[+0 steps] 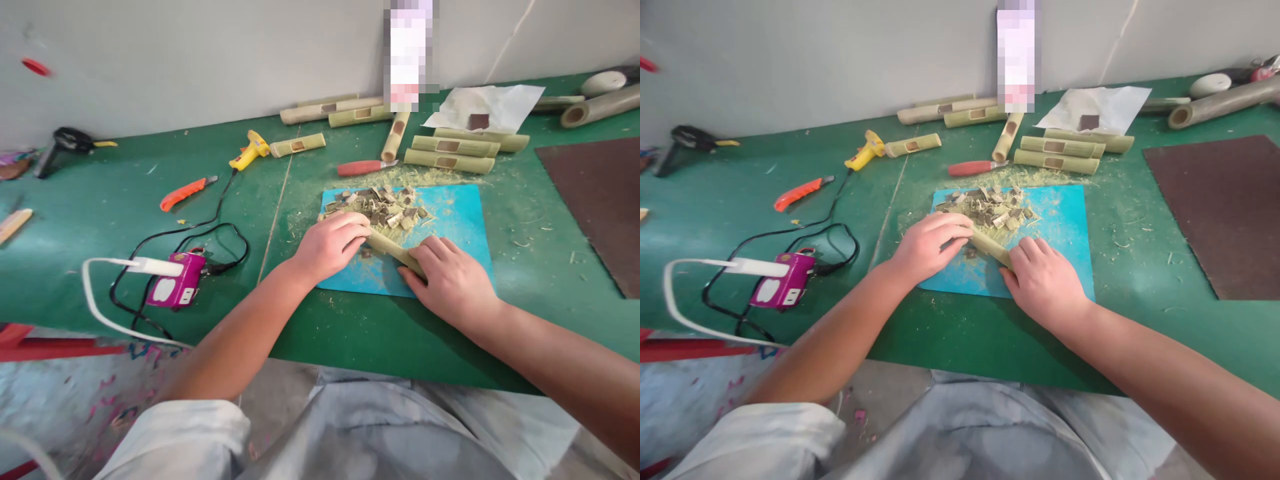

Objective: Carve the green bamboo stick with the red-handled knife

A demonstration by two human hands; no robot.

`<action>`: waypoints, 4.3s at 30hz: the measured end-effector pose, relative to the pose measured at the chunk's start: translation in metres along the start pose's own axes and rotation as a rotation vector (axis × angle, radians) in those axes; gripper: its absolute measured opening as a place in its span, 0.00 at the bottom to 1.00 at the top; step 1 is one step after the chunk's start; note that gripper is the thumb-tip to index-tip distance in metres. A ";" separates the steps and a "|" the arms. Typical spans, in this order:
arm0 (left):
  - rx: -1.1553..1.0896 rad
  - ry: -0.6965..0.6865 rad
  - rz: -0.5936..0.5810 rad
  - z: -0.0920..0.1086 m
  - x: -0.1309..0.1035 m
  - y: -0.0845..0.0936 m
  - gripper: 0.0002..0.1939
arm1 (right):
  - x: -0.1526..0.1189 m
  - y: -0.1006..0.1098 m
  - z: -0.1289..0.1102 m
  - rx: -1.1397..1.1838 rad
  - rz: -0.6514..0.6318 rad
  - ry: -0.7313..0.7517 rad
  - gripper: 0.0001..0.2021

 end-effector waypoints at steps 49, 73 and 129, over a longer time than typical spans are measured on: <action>-0.041 0.104 0.116 -0.006 -0.005 0.008 0.05 | 0.000 0.001 0.001 0.016 0.000 -0.036 0.09; 0.217 0.070 0.026 0.006 -0.007 -0.008 0.11 | -0.003 0.000 -0.013 0.064 -0.004 0.024 0.09; 0.307 -0.005 0.031 0.015 -0.005 -0.010 0.15 | -0.002 -0.004 -0.014 0.017 -0.078 0.012 0.10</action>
Point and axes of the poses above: each hand's wrist, its own x-axis towards the middle knuckle, its own y-axis out of the back of the hand, z = x × y, the point moved 9 cm from there along x, towards the middle knuckle, and after that the axes turned 3 degrees about y, right-handed, at the moved point
